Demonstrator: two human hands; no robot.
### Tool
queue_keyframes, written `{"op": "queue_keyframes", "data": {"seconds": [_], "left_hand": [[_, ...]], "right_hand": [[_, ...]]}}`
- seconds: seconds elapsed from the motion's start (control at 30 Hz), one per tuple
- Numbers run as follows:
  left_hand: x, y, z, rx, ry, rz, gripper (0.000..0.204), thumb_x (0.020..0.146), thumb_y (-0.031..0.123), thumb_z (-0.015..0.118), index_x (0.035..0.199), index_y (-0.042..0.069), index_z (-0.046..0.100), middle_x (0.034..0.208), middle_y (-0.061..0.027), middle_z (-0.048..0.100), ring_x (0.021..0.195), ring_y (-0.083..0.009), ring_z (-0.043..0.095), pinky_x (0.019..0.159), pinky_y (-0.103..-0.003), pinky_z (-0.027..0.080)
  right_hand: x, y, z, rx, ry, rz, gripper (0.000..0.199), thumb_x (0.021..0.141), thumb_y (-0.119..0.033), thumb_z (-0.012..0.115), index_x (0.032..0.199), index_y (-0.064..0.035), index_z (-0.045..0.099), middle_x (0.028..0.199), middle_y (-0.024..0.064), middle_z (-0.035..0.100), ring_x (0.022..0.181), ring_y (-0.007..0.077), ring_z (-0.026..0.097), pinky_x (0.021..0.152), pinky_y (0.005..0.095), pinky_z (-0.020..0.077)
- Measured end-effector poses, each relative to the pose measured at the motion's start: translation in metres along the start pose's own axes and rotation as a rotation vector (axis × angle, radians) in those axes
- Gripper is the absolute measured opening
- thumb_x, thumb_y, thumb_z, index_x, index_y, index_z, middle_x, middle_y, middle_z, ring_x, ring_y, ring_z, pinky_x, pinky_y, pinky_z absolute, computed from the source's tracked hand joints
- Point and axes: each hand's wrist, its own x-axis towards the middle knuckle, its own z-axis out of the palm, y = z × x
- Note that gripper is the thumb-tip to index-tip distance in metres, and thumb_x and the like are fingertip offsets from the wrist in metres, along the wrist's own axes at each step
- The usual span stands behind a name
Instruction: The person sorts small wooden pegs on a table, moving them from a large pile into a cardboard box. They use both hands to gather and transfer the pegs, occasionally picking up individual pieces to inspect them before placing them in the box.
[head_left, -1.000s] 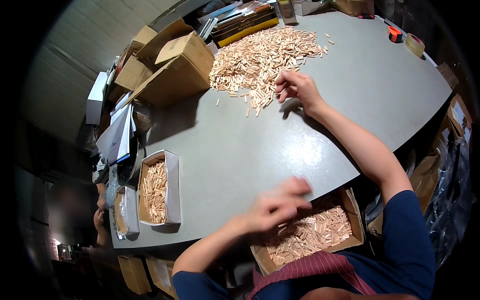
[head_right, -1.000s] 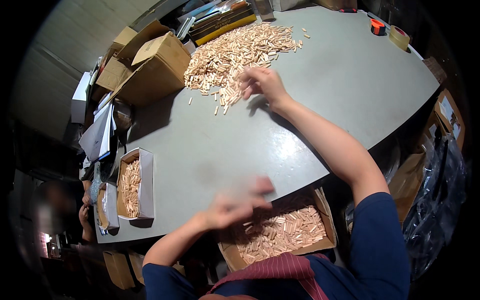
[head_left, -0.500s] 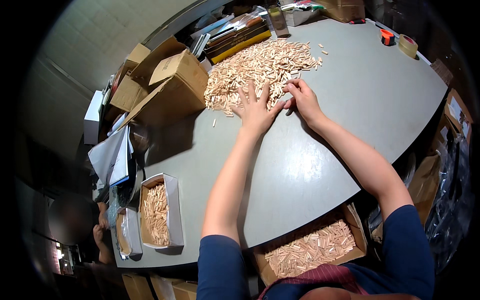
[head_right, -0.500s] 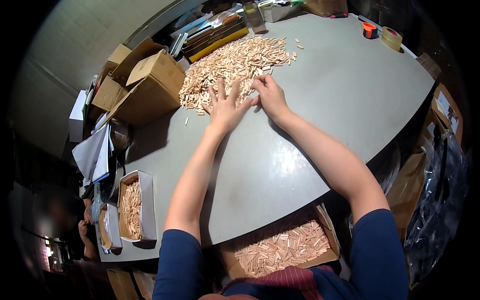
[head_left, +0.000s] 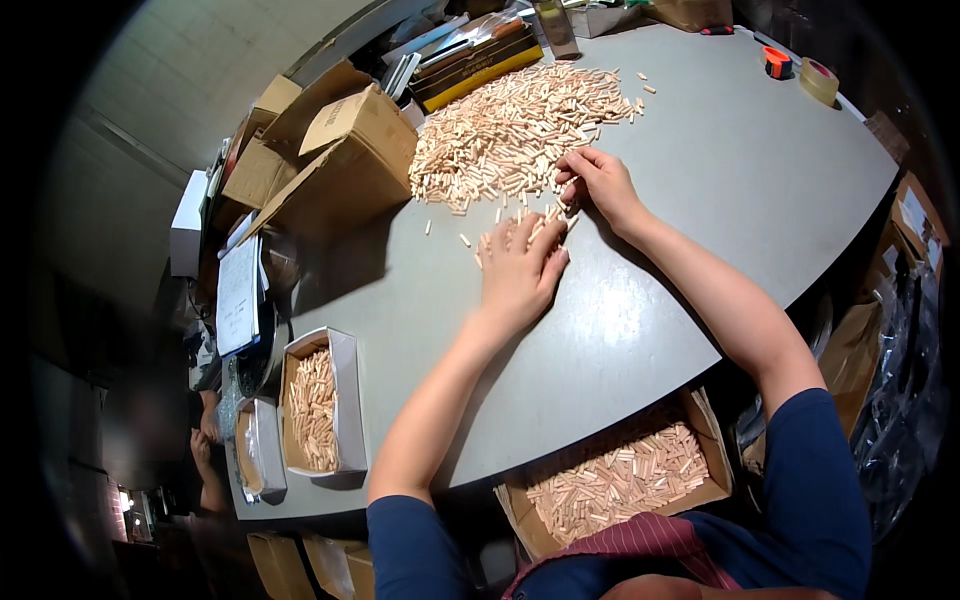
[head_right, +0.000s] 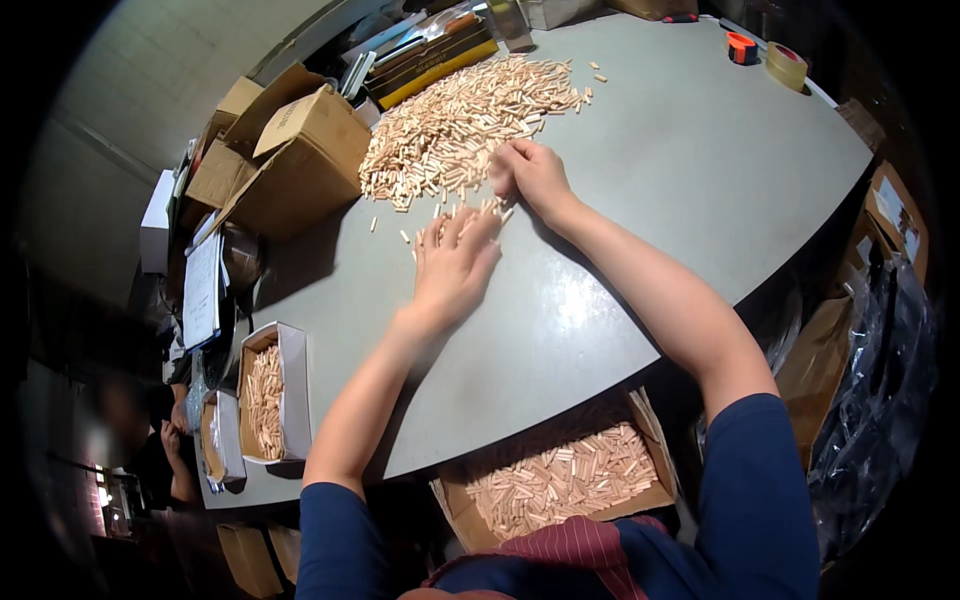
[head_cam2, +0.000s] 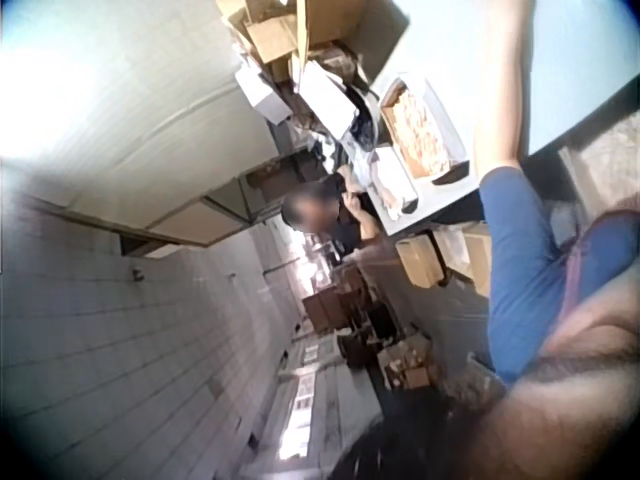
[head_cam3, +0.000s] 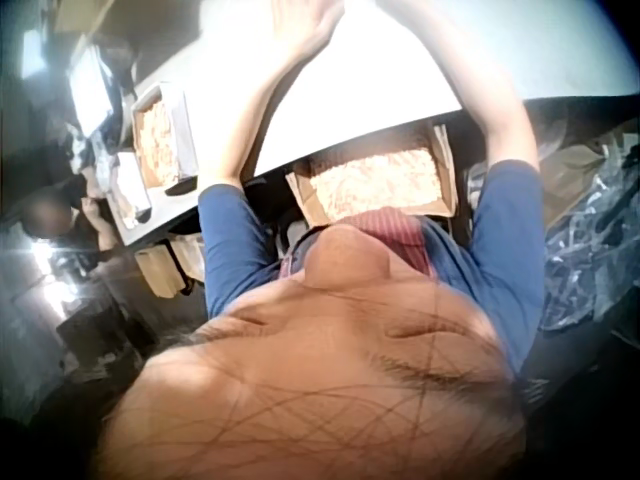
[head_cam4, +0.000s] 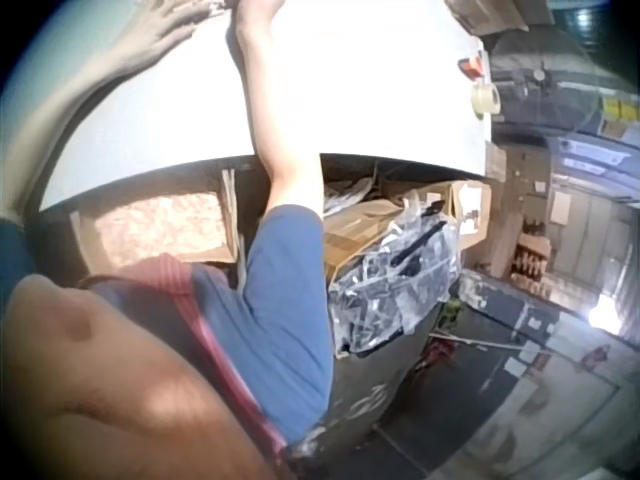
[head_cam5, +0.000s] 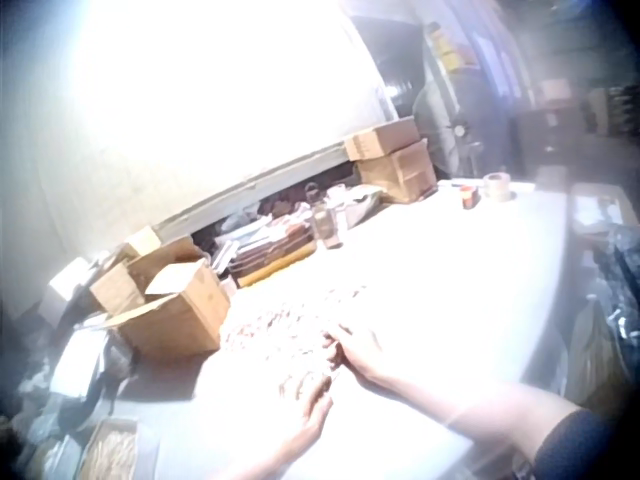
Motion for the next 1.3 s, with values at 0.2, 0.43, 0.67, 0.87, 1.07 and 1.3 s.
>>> {"op": "queue_keyframes", "data": {"seconds": [0.2, 0.43, 0.67, 0.87, 1.07, 1.3], "left_hand": [[-0.062, 0.048, -0.044, 0.048, -0.197, -0.072, 0.050, 0.101, 0.038, 0.055, 0.148, 0.023, 0.053, 0.160, -0.0154, 0.040, 0.149, -0.0519, 0.023, 0.115, -0.076, 0.008], [-0.126, 0.069, -0.083, 0.091, -0.323, -0.223, 0.073, 0.097, 0.048, 0.060, 0.159, 0.015, 0.039, 0.169, -0.0252, 0.016, 0.152, -0.0589, 0.004, 0.111, -0.081, 0.000], [-0.116, 0.053, -0.071, 0.086, -0.294, -0.349, 0.097, 0.094, 0.059, 0.063, 0.163, 0.004, 0.022, 0.167, -0.0316, 0.014, 0.153, -0.0561, 0.006, 0.114, -0.077, 0.004], [-0.086, 0.033, -0.060, 0.108, -0.294, -0.207, 0.095, 0.094, 0.058, 0.062, 0.164, 0.007, 0.023, 0.168, -0.0302, 0.016, 0.156, -0.0483, 0.010, 0.119, -0.071, 0.005], [-0.081, 0.034, -0.064, 0.045, -0.379, -0.019, 0.089, 0.094, 0.057, 0.062, 0.164, 0.014, 0.027, 0.169, -0.0245, 0.017, 0.157, -0.0457, 0.011, 0.120, -0.070, 0.004], [-0.116, 0.041, -0.074, 0.079, -0.331, -0.209, 0.095, 0.090, 0.055, 0.066, 0.165, 0.014, 0.024, 0.169, -0.0295, 0.012, 0.156, -0.0513, 0.007, 0.117, -0.074, 0.005]], "right_hand": [[-0.002, -0.001, 0.001, -0.080, -0.010, 0.001, 0.028, 0.107, -0.027, 0.056, 0.106, -0.0012, 0.066, 0.093, 0.0059, 0.069, 0.070, 0.0123, 0.067, 0.066, 0.0258, 0.0544], [-0.012, -0.004, 0.017, -0.156, -0.016, -0.023, 0.025, 0.102, -0.025, 0.058, 0.106, -0.0024, 0.068, 0.092, 0.0067, 0.071, 0.068, 0.0129, 0.069, 0.062, 0.0264, 0.0555], [-0.033, 0.007, 0.037, -0.390, -0.206, -0.188, 0.036, 0.103, -0.030, 0.060, 0.123, -0.0003, 0.061, 0.105, 0.0120, 0.072, 0.083, 0.0183, 0.070, 0.074, 0.0335, 0.0569], [-0.037, -0.005, 0.039, -0.547, -0.298, -0.271, 0.037, 0.103, -0.033, 0.061, 0.122, -0.0017, 0.064, 0.110, 0.0137, 0.072, 0.093, 0.0231, 0.070, 0.081, 0.0369, 0.0562], [-0.034, 0.000, 0.033, -0.740, -0.423, -0.518, 0.033, 0.103, -0.031, 0.061, 0.116, -0.0016, 0.067, 0.115, 0.0135, 0.070, 0.102, 0.0292, 0.068, 0.089, 0.0388, 0.0542], [-0.033, 0.003, 0.030, -0.775, -0.379, -0.523, 0.031, 0.103, -0.029, 0.062, 0.117, -0.0016, 0.066, 0.117, 0.0134, 0.067, 0.107, 0.0291, 0.066, 0.092, 0.0381, 0.0531]]}}
